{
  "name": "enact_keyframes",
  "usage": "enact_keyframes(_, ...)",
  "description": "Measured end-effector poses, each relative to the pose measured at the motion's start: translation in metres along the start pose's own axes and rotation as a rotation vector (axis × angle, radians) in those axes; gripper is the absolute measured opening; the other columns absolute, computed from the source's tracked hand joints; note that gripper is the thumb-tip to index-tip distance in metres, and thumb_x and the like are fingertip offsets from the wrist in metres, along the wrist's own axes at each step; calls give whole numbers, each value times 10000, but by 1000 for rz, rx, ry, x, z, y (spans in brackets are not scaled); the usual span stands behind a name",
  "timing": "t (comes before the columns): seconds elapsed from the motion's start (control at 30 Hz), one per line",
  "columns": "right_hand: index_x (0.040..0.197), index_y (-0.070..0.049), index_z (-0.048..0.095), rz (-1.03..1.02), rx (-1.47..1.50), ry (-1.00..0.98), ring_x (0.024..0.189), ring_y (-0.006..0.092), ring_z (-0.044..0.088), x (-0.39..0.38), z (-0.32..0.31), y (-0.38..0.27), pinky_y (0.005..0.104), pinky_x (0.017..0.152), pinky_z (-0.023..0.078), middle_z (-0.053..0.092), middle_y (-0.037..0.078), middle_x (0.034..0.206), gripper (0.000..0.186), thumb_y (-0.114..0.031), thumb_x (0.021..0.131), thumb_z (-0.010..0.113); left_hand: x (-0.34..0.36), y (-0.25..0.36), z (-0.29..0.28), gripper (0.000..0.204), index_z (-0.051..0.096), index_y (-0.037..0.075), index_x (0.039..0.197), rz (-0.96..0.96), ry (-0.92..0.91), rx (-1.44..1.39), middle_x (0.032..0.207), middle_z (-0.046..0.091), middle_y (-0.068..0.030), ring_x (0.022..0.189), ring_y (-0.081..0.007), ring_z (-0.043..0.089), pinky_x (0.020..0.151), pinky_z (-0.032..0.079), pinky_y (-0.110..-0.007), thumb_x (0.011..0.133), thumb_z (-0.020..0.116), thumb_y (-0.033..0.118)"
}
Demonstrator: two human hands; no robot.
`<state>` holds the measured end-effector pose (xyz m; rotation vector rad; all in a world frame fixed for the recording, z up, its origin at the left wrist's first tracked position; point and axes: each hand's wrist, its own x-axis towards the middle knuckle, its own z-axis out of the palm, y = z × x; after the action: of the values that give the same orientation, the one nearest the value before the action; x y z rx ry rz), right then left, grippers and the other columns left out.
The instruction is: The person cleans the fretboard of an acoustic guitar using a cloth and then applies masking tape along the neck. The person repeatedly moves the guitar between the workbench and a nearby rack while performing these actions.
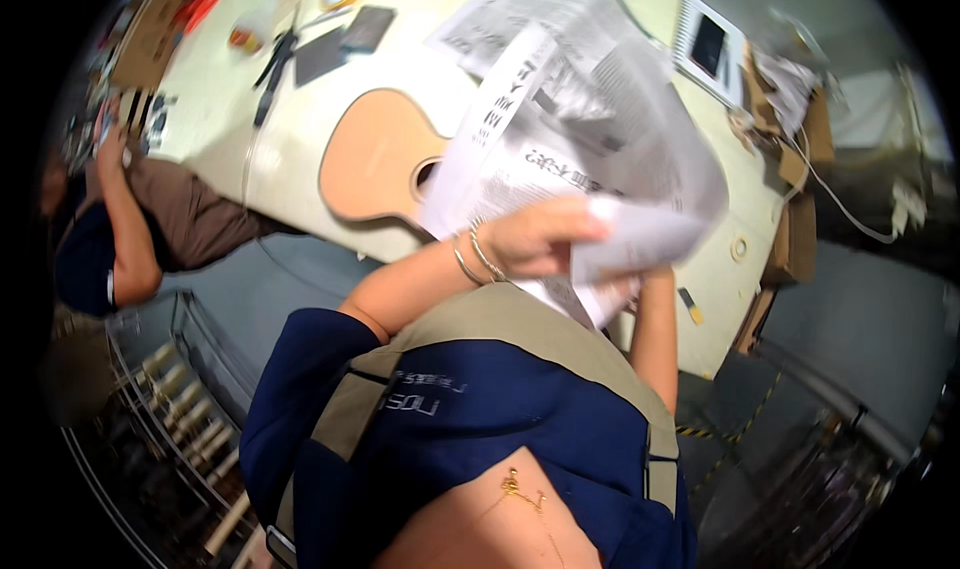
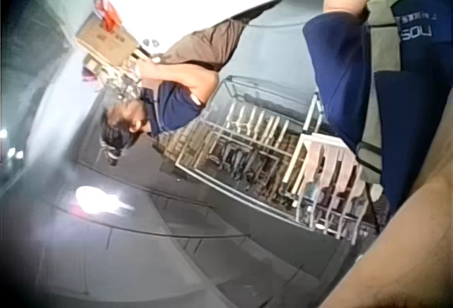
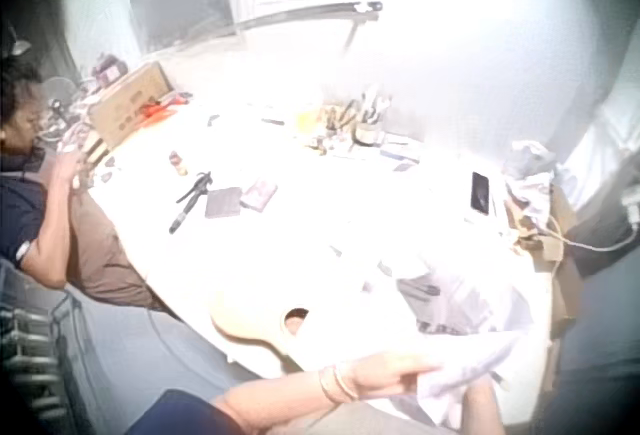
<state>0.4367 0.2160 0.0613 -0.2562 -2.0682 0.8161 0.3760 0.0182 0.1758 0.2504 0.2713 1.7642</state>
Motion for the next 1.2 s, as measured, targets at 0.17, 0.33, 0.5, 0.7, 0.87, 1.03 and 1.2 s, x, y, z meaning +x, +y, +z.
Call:
enact_keyframes(0.17,1197,44,449,75,198,-213,1108,322,515,36,-40,-34,436,932,438,525,197,1183,550,-223,766,663,-29,-27,-19,379,467,16,1229,517,203,844,1381,336,-158,1324,-300,266,1045,301,-376,904,538,199)
enact_keyframes(0.33,1308,38,360,-93,-375,-587,1090,318,524,21,-75,-46,431,904,465,520,179,1213,719,-281,754,688,8,-31,-44,256,541,39,1010,742,133,999,1089,485,-140,1160,-296,384,940,385,-412,844,589,227)
enact_keyframes(0.5,1320,24,350,285,-103,-694,1124,314,500,16,-72,-64,425,925,448,498,172,1241,723,-296,764,683,35,-39,-19,407,503,117,1144,952,-184,1147,1051,566,-109,965,-291,566,786,452,-372,774,664,172)
enact_keyframes(0.7,1334,7,338,952,459,-770,1165,309,470,16,-68,-77,419,951,427,472,164,1275,728,-315,777,678,65,-32,-31,601,508,121,1213,691,-267,1553,1100,547,-137,996,-308,557,804,464,-383,689,740,300)
enact_keyframes(0.87,1346,-7,328,1300,905,-800,1199,305,446,13,-81,-90,413,972,410,451,157,1303,732,-330,787,674,52,-28,-27,440,644,96,938,664,-233,1876,978,542,-83,925,-292,572,710,485,-405,618,776,369)
enact_keyframes(1.03,1347,-49,351,1095,737,-830,1265,277,388,17,-38,-105,386,1010,369,406,137,1351,590,-339,886,579,-30,58,-43,345,673,71,872,957,127,1646,991,530,-78,936,-254,505,754,423,-360,657,760,326)
enact_keyframes(1.2,1179,-24,513,921,273,-601,1109,192,513,-6,-23,-103,308,913,424,522,88,1198,296,-186,931,531,-133,142,-83,546,602,-36,933,221,567,1931,1074,504,-170,1093,-290,421,901,383,-349,661,764,409)
